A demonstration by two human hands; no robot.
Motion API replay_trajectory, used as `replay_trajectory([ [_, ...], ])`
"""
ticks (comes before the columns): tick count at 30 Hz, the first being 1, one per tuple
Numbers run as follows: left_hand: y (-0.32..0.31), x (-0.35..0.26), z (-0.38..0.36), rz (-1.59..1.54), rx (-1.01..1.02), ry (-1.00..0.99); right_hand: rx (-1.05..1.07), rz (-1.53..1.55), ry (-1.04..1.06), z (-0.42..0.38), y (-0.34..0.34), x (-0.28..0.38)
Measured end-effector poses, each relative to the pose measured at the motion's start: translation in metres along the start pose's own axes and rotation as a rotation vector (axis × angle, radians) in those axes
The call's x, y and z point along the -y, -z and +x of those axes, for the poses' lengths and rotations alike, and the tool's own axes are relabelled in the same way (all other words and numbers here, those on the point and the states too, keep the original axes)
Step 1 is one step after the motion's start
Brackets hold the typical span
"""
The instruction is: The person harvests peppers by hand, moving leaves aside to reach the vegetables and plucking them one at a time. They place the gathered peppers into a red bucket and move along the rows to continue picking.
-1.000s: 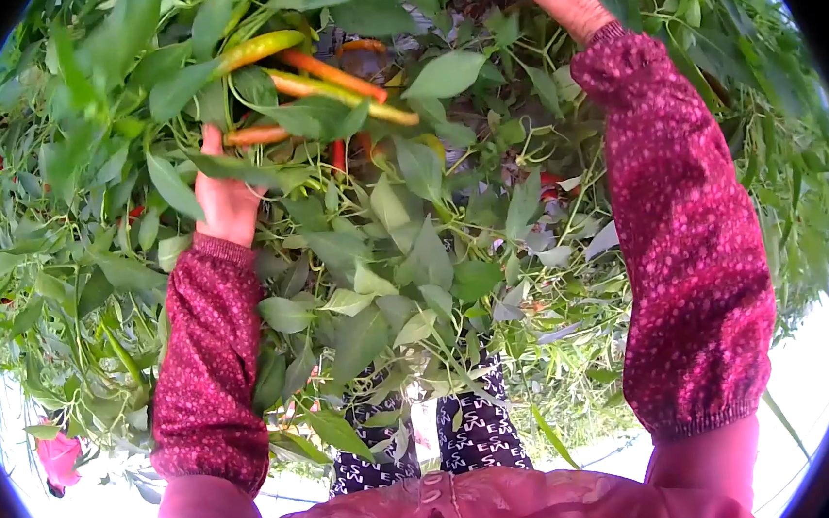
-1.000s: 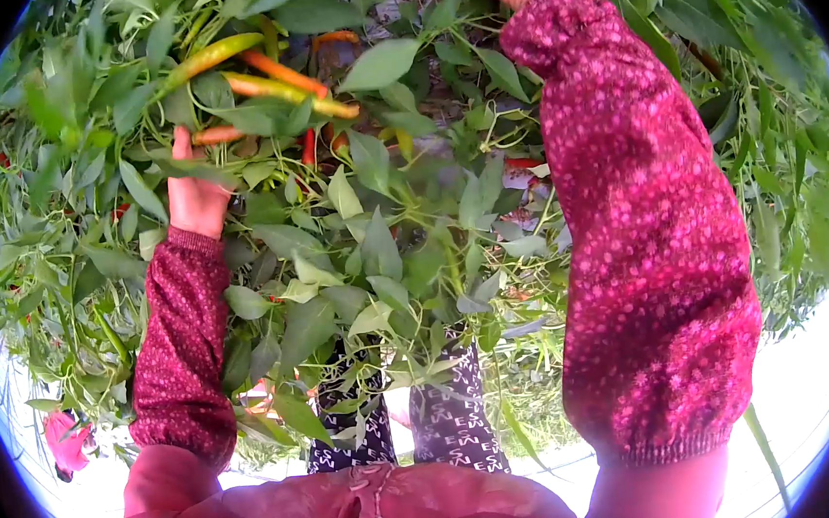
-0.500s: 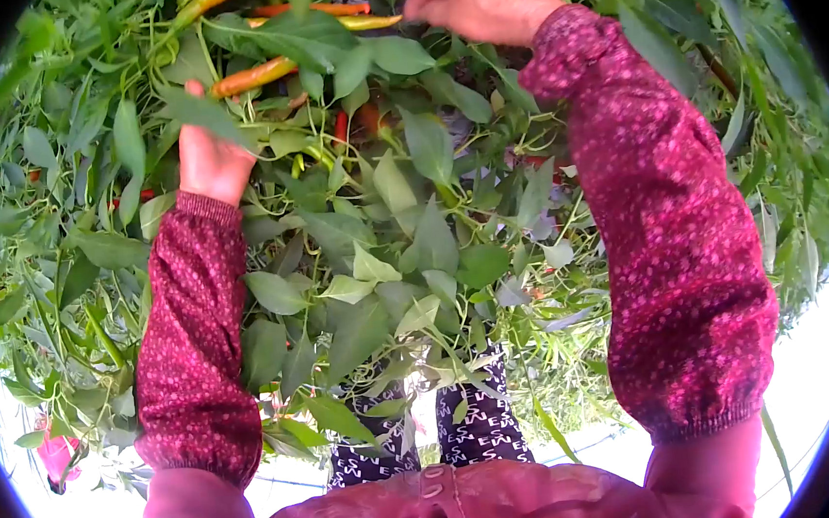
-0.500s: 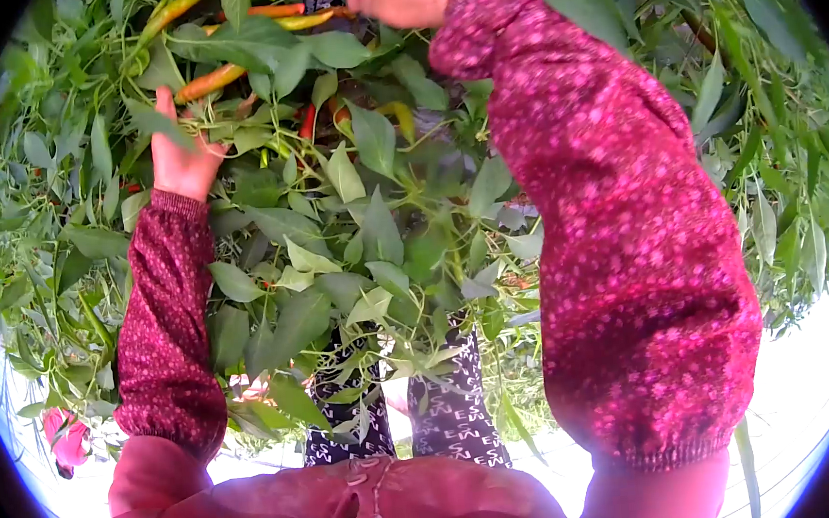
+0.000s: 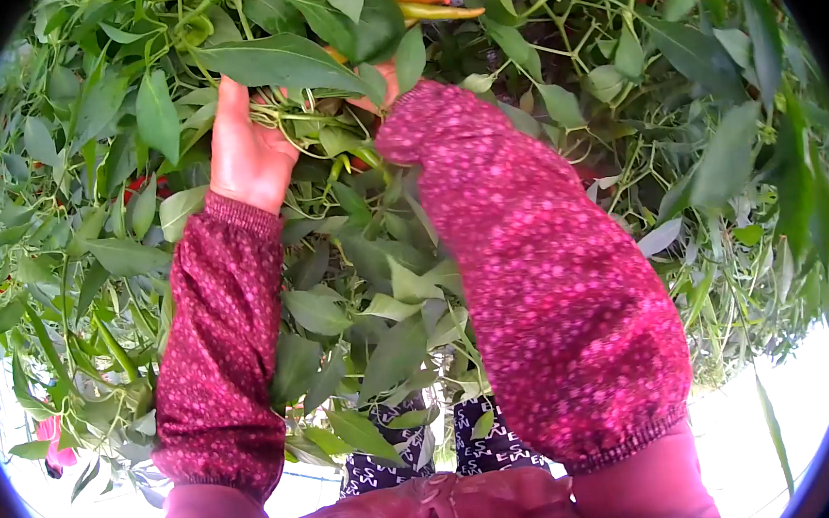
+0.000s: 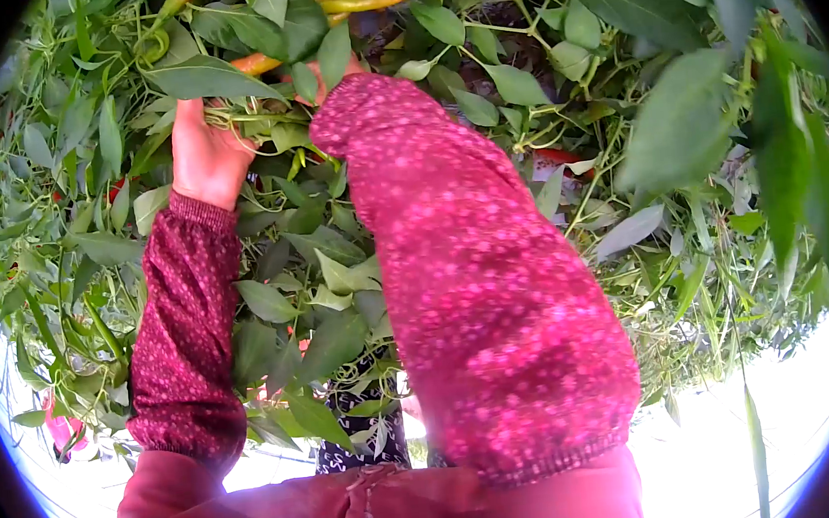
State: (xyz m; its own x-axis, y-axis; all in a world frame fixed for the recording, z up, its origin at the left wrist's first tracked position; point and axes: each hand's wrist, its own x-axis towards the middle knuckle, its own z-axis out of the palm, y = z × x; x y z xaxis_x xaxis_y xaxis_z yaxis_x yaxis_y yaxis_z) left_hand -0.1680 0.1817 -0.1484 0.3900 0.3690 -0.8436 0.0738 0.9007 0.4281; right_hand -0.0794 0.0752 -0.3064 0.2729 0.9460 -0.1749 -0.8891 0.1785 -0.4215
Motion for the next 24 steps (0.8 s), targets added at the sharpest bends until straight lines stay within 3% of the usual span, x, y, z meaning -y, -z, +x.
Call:
replay_trajectory([
  [1,-0.003,0.0,-0.002,0.002,-0.009,0.002,-0.044,0.508,-0.14,0.004,0.012,-0.02],
  [3,-0.019,-0.002,-0.016,0.086,-0.207,-0.015,-0.354,0.25,-0.349,0.016,-0.035,0.01],
  [4,-0.009,0.0,-0.012,0.088,-0.207,-0.014,-0.385,0.217,-0.355,0.013,-0.045,0.019],
  [6,0.023,0.005,0.002,0.025,0.007,0.066,-0.417,0.167,-0.373,0.008,-0.057,0.032],
  [9,-0.011,0.007,-0.017,0.103,-0.165,-0.055,-0.286,0.084,-0.347,0.009,-0.054,0.04],
  [16,-0.016,0.002,-0.017,0.189,-0.092,-0.058,0.223,-0.443,-0.123,-0.018,-0.037,0.05],
  [18,-0.009,0.002,-0.009,0.197,-0.035,-0.012,0.205,-0.772,-0.058,-0.023,-0.039,0.055],
  [19,-0.013,0.003,-0.009,0.17,-0.098,-0.046,0.159,-0.985,-0.039,-0.022,-0.042,0.058],
  [20,-0.015,0.001,-0.009,0.144,-0.162,-0.081,0.162,-0.989,-0.039,-0.019,-0.055,0.074],
  [22,-0.017,-0.001,-0.009,0.19,-0.053,-0.062,0.133,-1.354,-0.473,-0.019,-0.092,0.123],
  [23,-0.021,0.0,-0.01,0.205,-0.079,-0.081,0.12,-1.337,-0.24,-0.026,-0.094,0.127],
  [24,-0.023,0.001,-0.01,0.22,-0.106,-0.1,0.122,-1.338,-0.244,-0.029,-0.096,0.131],
])
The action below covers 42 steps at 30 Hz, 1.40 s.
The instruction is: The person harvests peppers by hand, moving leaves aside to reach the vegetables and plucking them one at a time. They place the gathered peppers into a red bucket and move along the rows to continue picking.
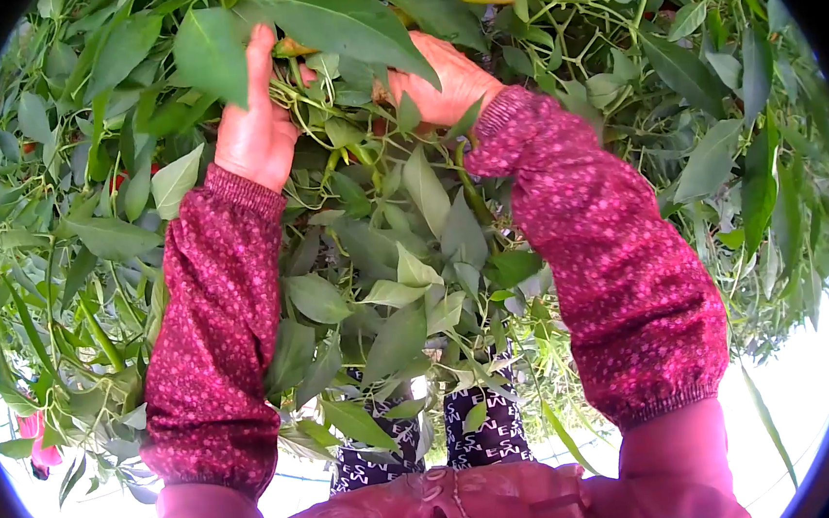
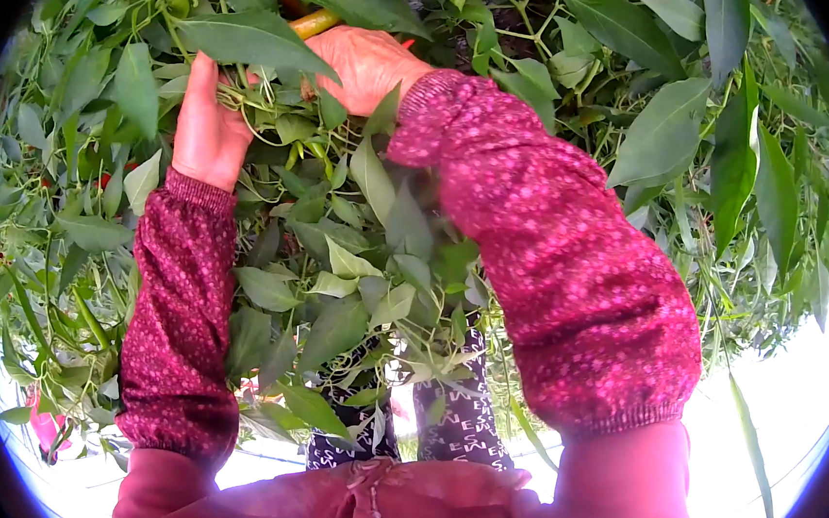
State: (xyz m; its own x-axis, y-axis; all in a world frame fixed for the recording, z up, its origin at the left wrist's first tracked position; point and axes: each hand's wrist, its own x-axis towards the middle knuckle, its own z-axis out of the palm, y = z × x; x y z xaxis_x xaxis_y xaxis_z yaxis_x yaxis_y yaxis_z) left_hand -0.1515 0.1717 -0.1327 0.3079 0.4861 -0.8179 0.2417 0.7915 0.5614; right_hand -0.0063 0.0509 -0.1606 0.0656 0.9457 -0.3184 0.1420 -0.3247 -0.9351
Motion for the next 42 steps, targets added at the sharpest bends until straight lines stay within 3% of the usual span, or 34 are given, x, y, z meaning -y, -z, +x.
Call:
replay_trajectory([
  [2,0.001,-0.001,0.002,-0.004,0.02,0.009,0.062,-0.267,-0.082,-0.002,0.007,0.014],
  [4,0.005,-0.001,0.009,-0.011,0.037,0.018,0.089,-0.209,-0.159,-0.005,0.008,0.018],
  [6,0.021,-0.002,0.02,-0.129,-0.127,0.051,0.279,-0.38,-0.065,-0.022,0.019,0.019],
  [8,0.037,-0.004,0.026,-0.113,-0.162,0.056,0.152,-0.062,-0.179,-0.07,0.02,0.004],
  [9,0.031,-0.006,0.02,-0.127,-0.094,0.043,-0.026,0.115,-0.239,-0.09,0.017,-0.006],
  [10,0.027,-0.008,0.014,-0.13,-0.032,0.044,-0.108,0.452,-0.356,-0.097,0.023,-0.008],
  [11,0.032,-0.002,0.015,-0.124,-0.029,0.057,-0.22,0.48,-0.346,-0.101,0.024,-0.011],
  [13,0.039,0.002,0.022,-0.178,-0.032,0.004,-0.355,0.399,-0.274,-0.097,0.03,-0.018],
  [14,0.04,0.002,0.02,-0.068,-0.135,-0.024,-0.364,0.404,-0.27,-0.095,0.032,-0.02],
  [17,0.048,0.007,0.018,-0.119,-0.108,-0.023,-0.241,-0.046,-0.146,-0.091,0.025,-0.017],
  [20,0.047,0.005,0.016,-0.152,-0.017,0.123,-0.296,0.004,0.012,-0.08,0.021,0.017],
  [22,0.047,0.007,0.016,-0.137,-0.057,0.107,-0.225,0.473,-0.155,-0.071,0.009,0.025],
  [23,0.038,0.004,0.012,-0.133,-0.087,0.12,-0.245,0.578,-0.116,-0.059,-0.005,0.015],
  [24,0.036,0.005,0.012,-0.131,-0.087,0.115,-0.134,0.708,-0.483,-0.054,-0.009,0.01],
  [25,0.036,0.008,0.013,-0.16,-0.06,0.089,-0.117,0.769,-0.613,-0.048,-0.032,-0.017],
  [28,0.023,0.007,0.005,-0.205,-0.099,0.046,0.014,0.348,-0.833,-0.031,-0.058,-0.037],
  [30,0.031,0.012,0.009,-0.194,0.016,0.056,0.089,-0.122,-0.712,-0.02,-0.061,-0.044],
  [34,0.01,0.006,-0.007,-0.145,-0.113,0.059,-0.063,-0.29,-0.661,-0.007,-0.084,-0.054],
  [36,0.01,0.006,-0.008,-0.145,-0.1,0.031,-0.006,-0.22,-0.696,-0.002,-0.092,-0.063],
  [38,0.022,0.01,-0.001,-0.161,-0.057,0.019,-0.092,-0.21,-0.67,-0.011,-0.103,-0.073],
  [39,0.023,0.01,-0.002,-0.157,-0.029,0.022,-0.051,0.146,-0.689,-0.015,-0.125,-0.108],
  [41,0.018,0.007,-0.007,-0.148,-0.024,0.043,-0.002,0.54,-0.77,-0.021,-0.116,-0.101],
  [42,0.016,0.007,-0.009,-0.136,-0.023,0.064,-0.002,0.537,-0.774,-0.028,-0.117,-0.094],
])
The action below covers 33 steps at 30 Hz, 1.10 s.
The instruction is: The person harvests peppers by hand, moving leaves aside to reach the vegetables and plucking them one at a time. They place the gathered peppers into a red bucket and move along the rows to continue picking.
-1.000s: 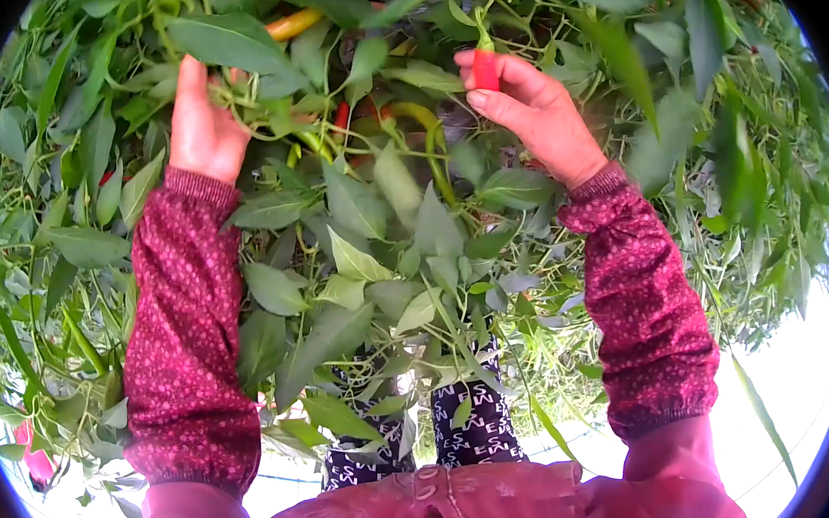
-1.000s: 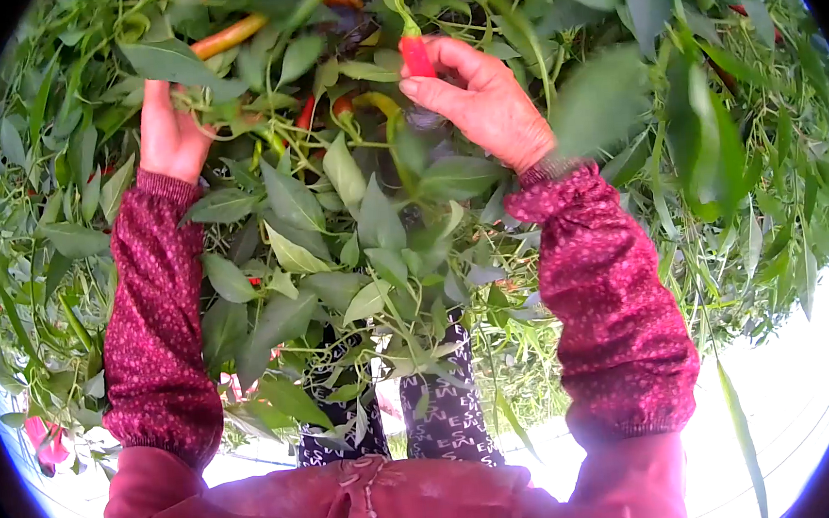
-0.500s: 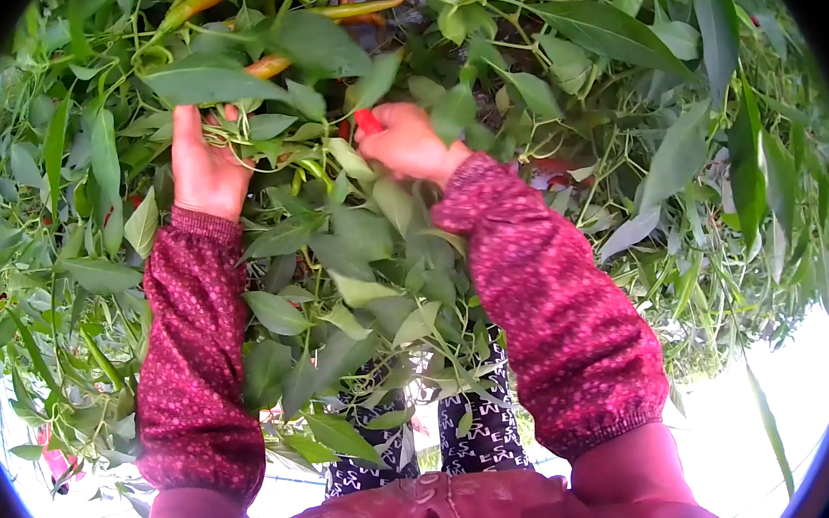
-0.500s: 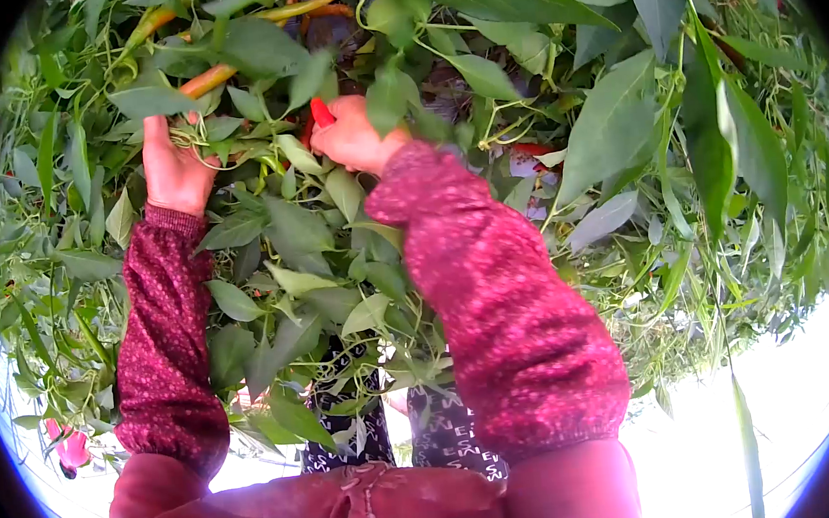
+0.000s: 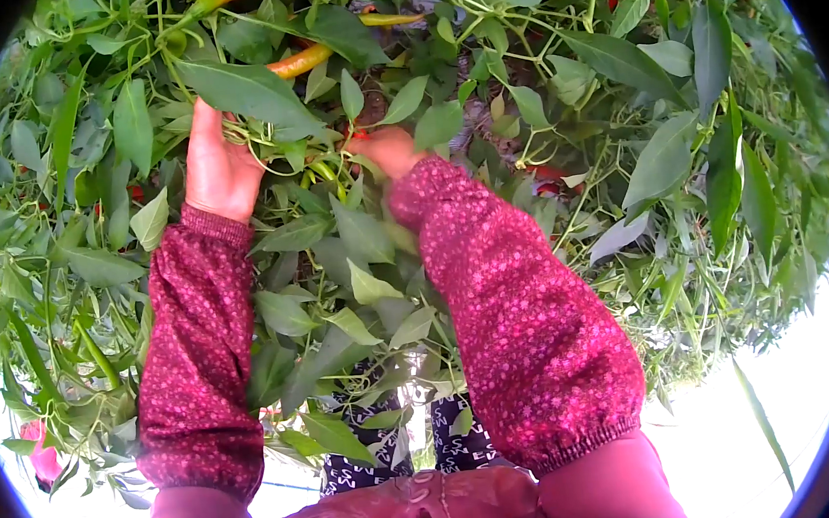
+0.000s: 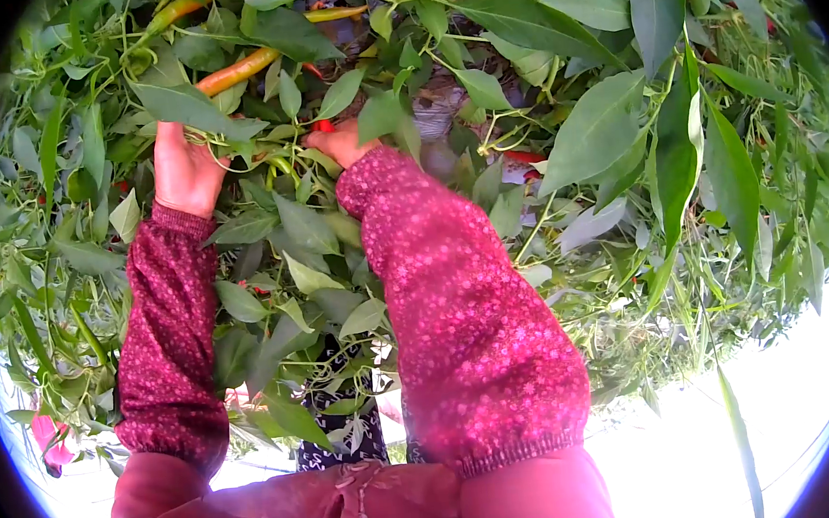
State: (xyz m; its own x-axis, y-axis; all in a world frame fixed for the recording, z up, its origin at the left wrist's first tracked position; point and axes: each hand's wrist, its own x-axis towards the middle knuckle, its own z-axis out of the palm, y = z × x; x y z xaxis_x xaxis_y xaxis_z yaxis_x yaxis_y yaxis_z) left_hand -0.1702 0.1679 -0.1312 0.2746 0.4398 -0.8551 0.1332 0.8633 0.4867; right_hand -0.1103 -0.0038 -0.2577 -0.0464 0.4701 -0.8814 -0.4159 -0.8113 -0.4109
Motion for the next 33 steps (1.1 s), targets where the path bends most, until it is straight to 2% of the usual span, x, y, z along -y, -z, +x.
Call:
replay_trajectory([
  [2,0.002,0.001,0.003,0.006,0.0,-0.006,-0.183,0.486,-0.081,-0.011,-0.005,0.0],
  [3,0.004,0.002,0.005,0.017,-0.003,-0.008,-0.056,0.509,-0.063,-0.013,-0.001,0.001],
  [4,0.006,0.002,0.005,0.02,-0.002,-0.002,-0.059,0.515,-0.067,-0.019,-0.002,0.004],
  [6,0.004,0.0,0.008,-0.019,-0.027,0.013,-0.131,0.696,0.045,-0.037,-0.001,0.018],
  [7,0.003,0.001,0.011,-0.041,-0.025,-0.042,-0.163,0.745,0.054,-0.038,-0.002,0.02],
  [11,-0.002,0.002,0.014,-0.025,0.057,-0.093,-0.235,0.809,0.084,-0.049,-0.001,0.022],
  [14,-0.01,0.001,0.018,0.034,0.006,-0.061,-0.279,0.675,0.122,-0.061,0.004,0.037],
  [16,-0.025,-0.001,0.012,0.107,0.029,-0.071,-0.337,0.561,0.019,-0.079,0.003,0.056],
  [20,-0.034,-0.007,0.018,0.224,0.102,-0.01,-0.415,0.615,0.078,-0.085,-0.002,0.056],
  [22,-0.035,-0.009,0.018,0.202,0.239,0.018,-0.349,0.71,0.156,-0.097,0.002,0.052],
  [24,-0.022,0.0,0.03,0.312,0.308,0.059,-0.406,0.756,0.375,-0.088,-0.003,0.031],
  [25,-0.026,0.0,0.024,0.302,0.313,0.062,-0.414,0.748,0.373,-0.092,-0.004,0.029],
  [27,-0.032,0.0,0.009,0.605,0.26,-0.018,-0.584,0.381,0.481,-0.1,-0.007,0.023],
  [28,-0.033,-0.002,0.004,0.596,0.268,-0.005,-0.618,0.316,0.572,-0.104,-0.011,0.021],
  [30,-0.026,-0.007,0.001,0.736,0.432,-0.034,-0.715,0.17,0.606,-0.11,-0.015,0.019],
  [31,-0.021,-0.005,0.001,0.661,0.536,-0.022,-0.742,0.044,0.626,-0.116,-0.017,0.018],
  [32,-0.019,-0.002,0.003,0.651,0.539,-0.016,-0.764,-0.082,0.647,-0.12,-0.018,0.018],
  [33,-0.019,0.0,0.004,0.698,0.509,-0.007,-0.781,-0.066,0.706,-0.121,-0.021,0.018],
])
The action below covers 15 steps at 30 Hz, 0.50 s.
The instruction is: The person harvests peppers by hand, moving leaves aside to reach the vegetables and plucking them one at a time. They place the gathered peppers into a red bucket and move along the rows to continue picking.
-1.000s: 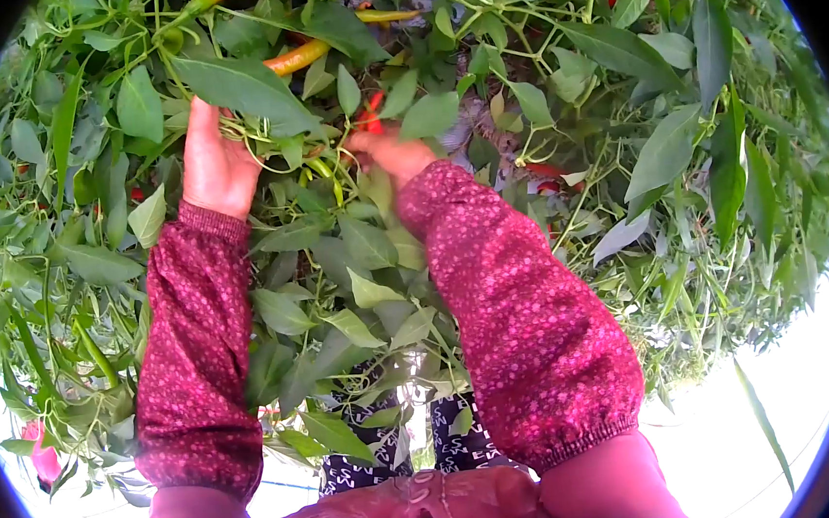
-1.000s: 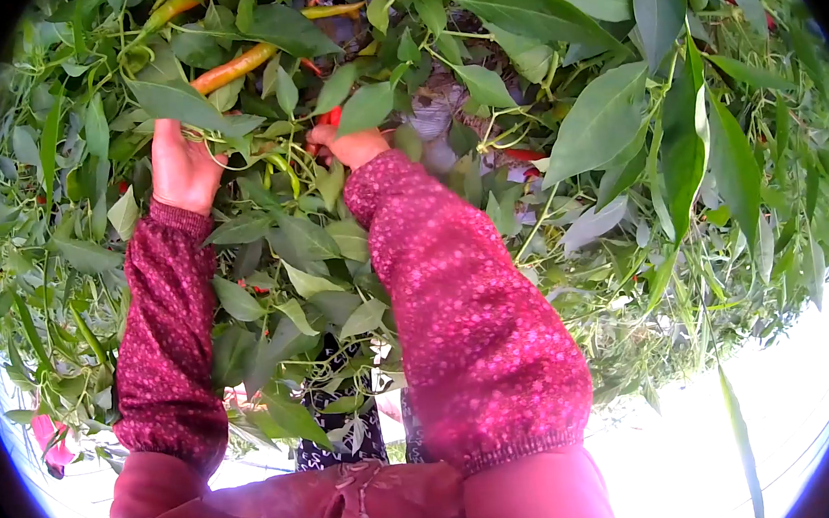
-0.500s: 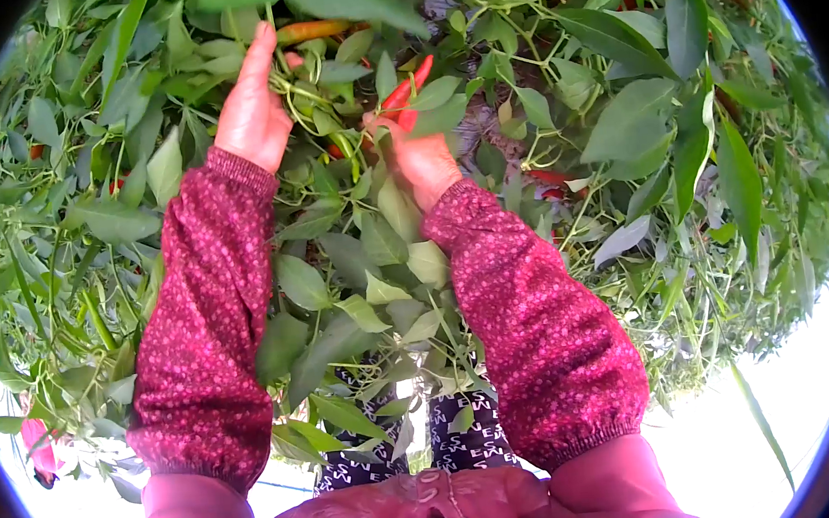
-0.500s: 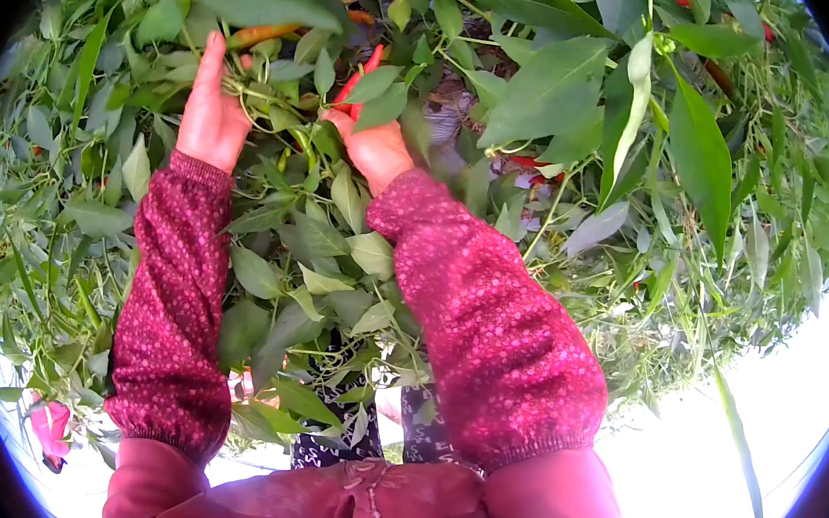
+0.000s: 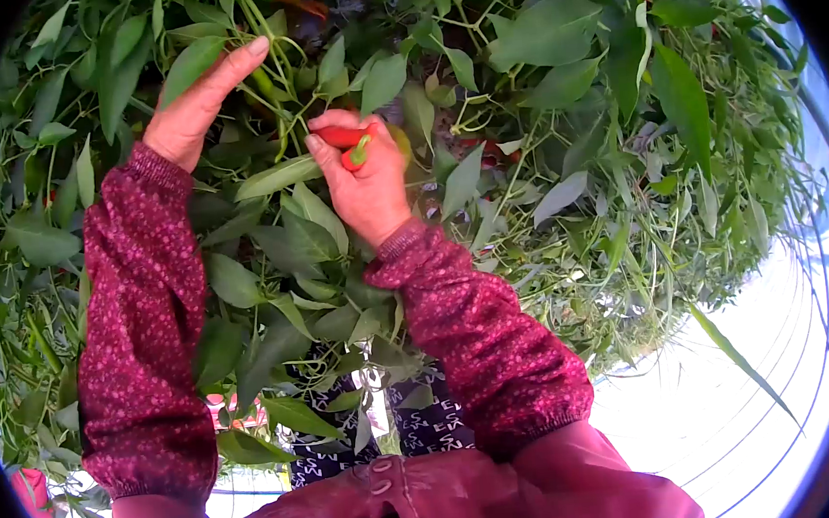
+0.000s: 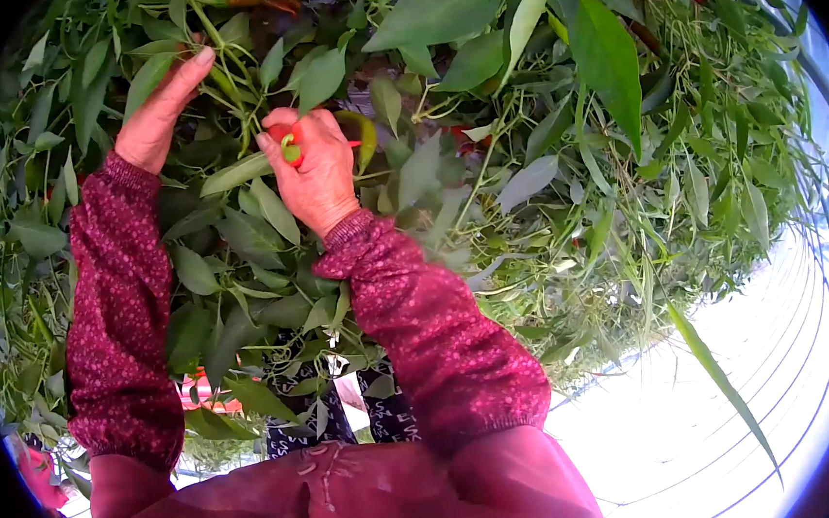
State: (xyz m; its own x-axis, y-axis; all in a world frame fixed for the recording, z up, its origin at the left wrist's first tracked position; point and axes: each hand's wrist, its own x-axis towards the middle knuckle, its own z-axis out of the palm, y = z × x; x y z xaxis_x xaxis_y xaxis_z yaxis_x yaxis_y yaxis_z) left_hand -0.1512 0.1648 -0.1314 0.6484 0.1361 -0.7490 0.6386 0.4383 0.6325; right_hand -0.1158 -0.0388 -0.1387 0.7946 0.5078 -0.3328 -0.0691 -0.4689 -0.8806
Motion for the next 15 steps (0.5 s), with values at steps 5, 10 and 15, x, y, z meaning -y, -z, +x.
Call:
replay_trajectory([
  [5,-0.003,0.001,-0.008,0.093,-0.121,-0.038,-0.009,0.071,0.125,0.01,0.015,0.027],
  [10,0.023,-0.008,-0.035,0.173,-0.328,-0.16,0.067,0.304,-0.096,0.043,0.039,0.047],
  [15,0.061,0.014,-0.068,0.58,-0.249,-0.233,0.185,0.431,-0.048,0.061,0.055,0.085],
])
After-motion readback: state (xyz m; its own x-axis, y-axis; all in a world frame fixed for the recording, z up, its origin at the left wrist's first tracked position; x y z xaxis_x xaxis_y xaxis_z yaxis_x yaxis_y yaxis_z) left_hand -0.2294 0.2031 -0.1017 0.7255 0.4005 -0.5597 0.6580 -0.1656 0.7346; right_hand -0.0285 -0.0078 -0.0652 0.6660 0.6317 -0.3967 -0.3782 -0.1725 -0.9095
